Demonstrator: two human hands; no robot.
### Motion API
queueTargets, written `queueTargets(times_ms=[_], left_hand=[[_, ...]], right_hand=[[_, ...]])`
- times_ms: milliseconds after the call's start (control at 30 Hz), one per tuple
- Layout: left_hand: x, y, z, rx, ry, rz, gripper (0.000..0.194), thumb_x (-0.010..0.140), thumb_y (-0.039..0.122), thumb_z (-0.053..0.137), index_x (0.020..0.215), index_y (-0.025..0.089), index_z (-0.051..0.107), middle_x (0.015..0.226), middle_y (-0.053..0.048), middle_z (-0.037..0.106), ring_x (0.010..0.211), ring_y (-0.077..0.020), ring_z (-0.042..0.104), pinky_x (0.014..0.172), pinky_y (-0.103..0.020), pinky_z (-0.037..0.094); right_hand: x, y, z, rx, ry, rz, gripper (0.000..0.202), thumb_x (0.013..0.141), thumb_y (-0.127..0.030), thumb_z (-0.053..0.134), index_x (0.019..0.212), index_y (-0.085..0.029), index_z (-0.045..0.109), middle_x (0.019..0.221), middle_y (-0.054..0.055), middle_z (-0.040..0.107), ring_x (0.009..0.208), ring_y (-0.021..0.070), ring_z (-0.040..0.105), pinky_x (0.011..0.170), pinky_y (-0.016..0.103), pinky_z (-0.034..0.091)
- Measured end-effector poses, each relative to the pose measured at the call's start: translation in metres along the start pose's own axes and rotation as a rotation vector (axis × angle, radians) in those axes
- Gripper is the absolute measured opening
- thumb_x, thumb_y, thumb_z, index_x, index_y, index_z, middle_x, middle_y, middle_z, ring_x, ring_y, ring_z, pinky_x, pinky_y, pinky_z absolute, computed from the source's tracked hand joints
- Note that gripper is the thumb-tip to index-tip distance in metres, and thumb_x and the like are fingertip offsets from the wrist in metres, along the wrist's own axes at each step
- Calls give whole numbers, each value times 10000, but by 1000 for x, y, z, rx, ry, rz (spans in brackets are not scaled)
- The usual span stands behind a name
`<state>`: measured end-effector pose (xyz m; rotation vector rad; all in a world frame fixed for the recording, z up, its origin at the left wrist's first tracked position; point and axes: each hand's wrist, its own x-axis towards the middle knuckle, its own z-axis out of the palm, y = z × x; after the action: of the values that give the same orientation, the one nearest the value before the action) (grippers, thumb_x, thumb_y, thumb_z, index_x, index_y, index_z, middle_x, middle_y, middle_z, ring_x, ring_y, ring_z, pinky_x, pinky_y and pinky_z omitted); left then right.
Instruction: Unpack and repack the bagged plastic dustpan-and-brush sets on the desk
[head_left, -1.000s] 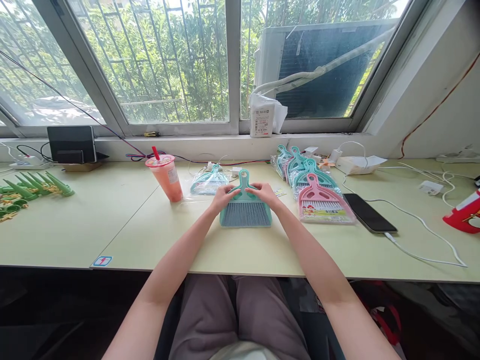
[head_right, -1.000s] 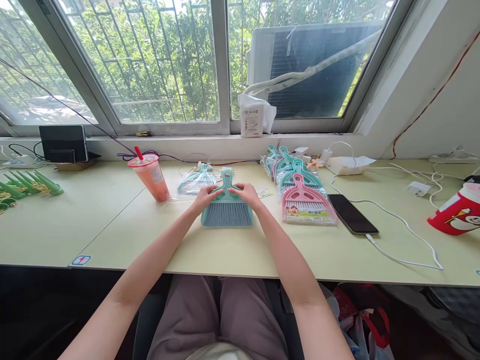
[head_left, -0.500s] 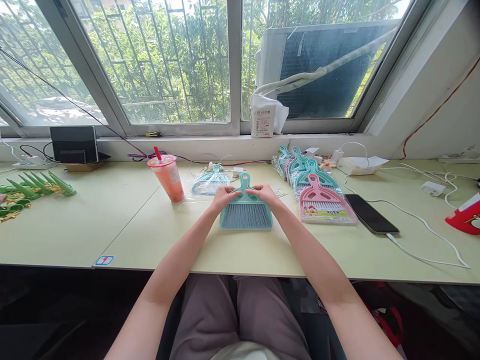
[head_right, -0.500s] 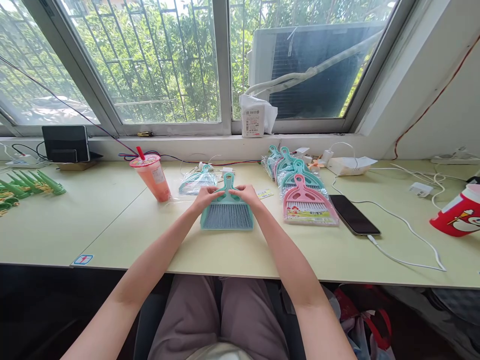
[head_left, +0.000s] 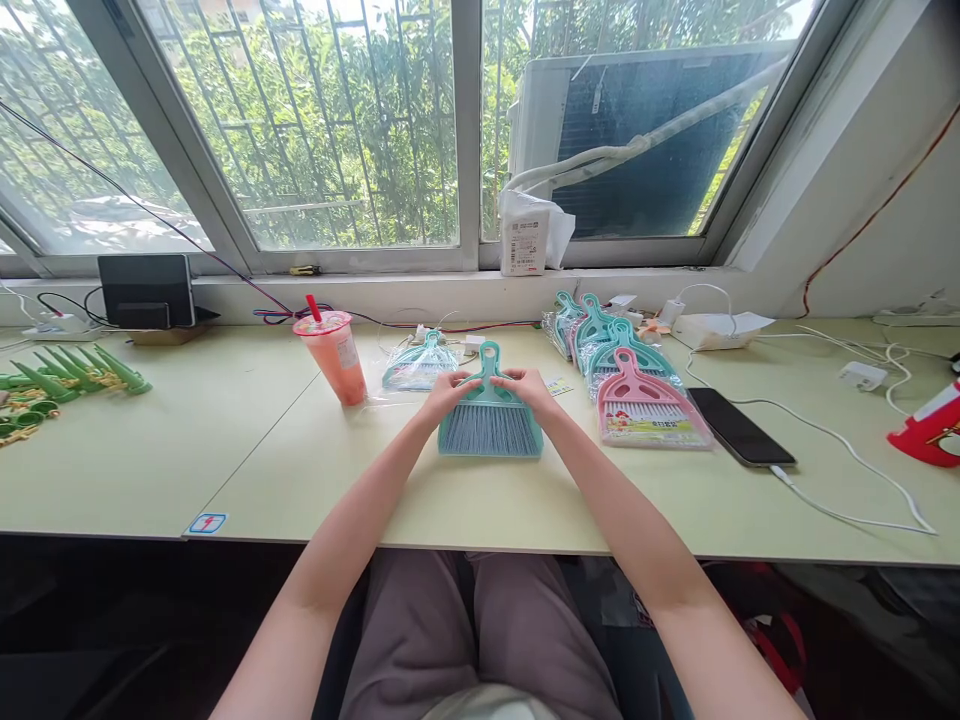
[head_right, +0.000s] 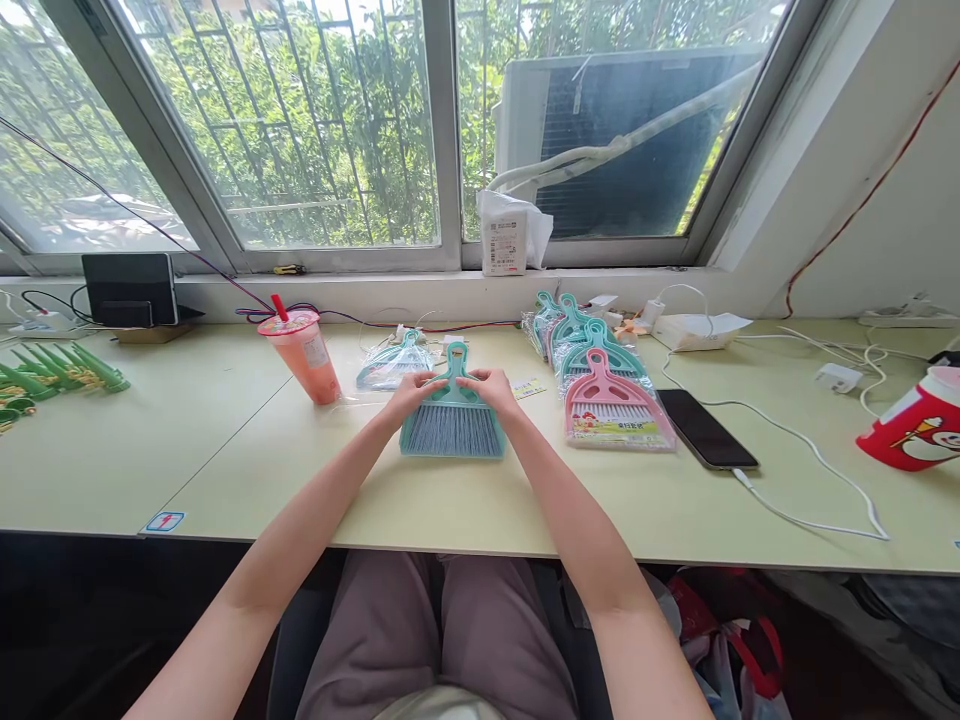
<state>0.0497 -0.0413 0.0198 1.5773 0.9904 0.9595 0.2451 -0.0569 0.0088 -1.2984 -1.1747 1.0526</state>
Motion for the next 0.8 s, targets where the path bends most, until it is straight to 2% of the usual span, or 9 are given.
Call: queueTargets(times_ms=[133, 200, 267, 333, 400, 500, 600, 700, 800], left_hand=[[1, -5, -7, 32, -109, -24, 386, 726, 538, 788, 880, 185, 762, 852, -65, 736, 811, -245, 676, 718, -321, 479], [2, -8, -8, 11, -129, -8, 370, 705, 500, 824, 900, 192, 761, 881, -68, 739, 835, -251, 677, 750, -330, 489], [4, -11, -8, -38, -108, 19, 357, 687, 464, 849, 892, 189, 752, 867, -66, 732, 842, -254, 676, 779, -345, 499], [7, -12, -7, -103, -14, 32, 348, 679, 448, 855, 873, 184, 736, 833, -62, 718, 845, -264, 679, 806, -368, 509], [10, -14, -8, -168, 148, 40, 342, 688, 433, 846, 887, 185, 720, 850, -65, 714, 884, -277, 686, 845, -391, 516], [18, -19, -16, -208, 422, 84, 333, 731, 389, 809, 971, 189, 694, 959, -78, 723, 979, -277, 683, 919, -405, 514], [24, -25, -29, -196, 611, 109, 292, 774, 341, 765, 1000, 186, 666, 990, -81, 720, 1001, -257, 678, 955, -404, 513], [28, -29, -41, -203, 731, 106, 251, 797, 322, 734, 997, 192, 654, 1007, -81, 713, 996, -244, 674, 955, -400, 518], [29, -32, -47, -198, 783, 104, 271, 788, 337, 742, 1003, 195, 660, 1009, -80, 708, 985, -240, 670, 946, -399, 521]], right_hand=[[2, 2, -2, 138, 51, 22, 379, 618, -450, 901, 805, -150, 765, 790, 61, 770, 719, 177, 697, 718, 285, 534], [5, 3, -5, 209, 49, 58, 394, 736, -525, 809, 819, -143, 760, 808, 88, 774, 733, 198, 713, 725, 303, 548], [10, 4, -11, 224, 57, 71, 469, 873, -592, 631, 898, -144, 768, 889, 113, 787, 808, 226, 738, 753, 324, 563], [14, 6, -18, 121, 96, 45, 522, 965, -568, 452, 1015, -157, 770, 1028, 118, 789, 945, 242, 744, 835, 344, 566], [17, 9, -24, -135, 140, 7, 488, 996, -452, 376, 1128, -175, 756, 1200, 110, 752, 1138, 253, 695, 984, 382, 522], [16, 17, -21, -616, 147, 54, 469, 984, -330, 389, 1357, -205, 644, 1493, 109, 569, 1466, 316, 421, 1200, 567, 279], [7, 22, -7, -910, 16, 118, 536, 1006, -352, 401, 1520, -215, 467, 1674, 139, 277, 1580, 370, 121, 1193, 717, 52], [-2, 21, 8, -1002, -142, 60, 540, 1010, -292, 428, 1546, -218, 422, 1706, 150, 158, 1592, 347, 61, 1222, 661, 51], [-8, 17, 15, -995, -179, 10, 571, 1002, -221, 444, 1567, -164, 382, 1700, 179, 163, 1592, 289, 115, 1265, 463, 139]])
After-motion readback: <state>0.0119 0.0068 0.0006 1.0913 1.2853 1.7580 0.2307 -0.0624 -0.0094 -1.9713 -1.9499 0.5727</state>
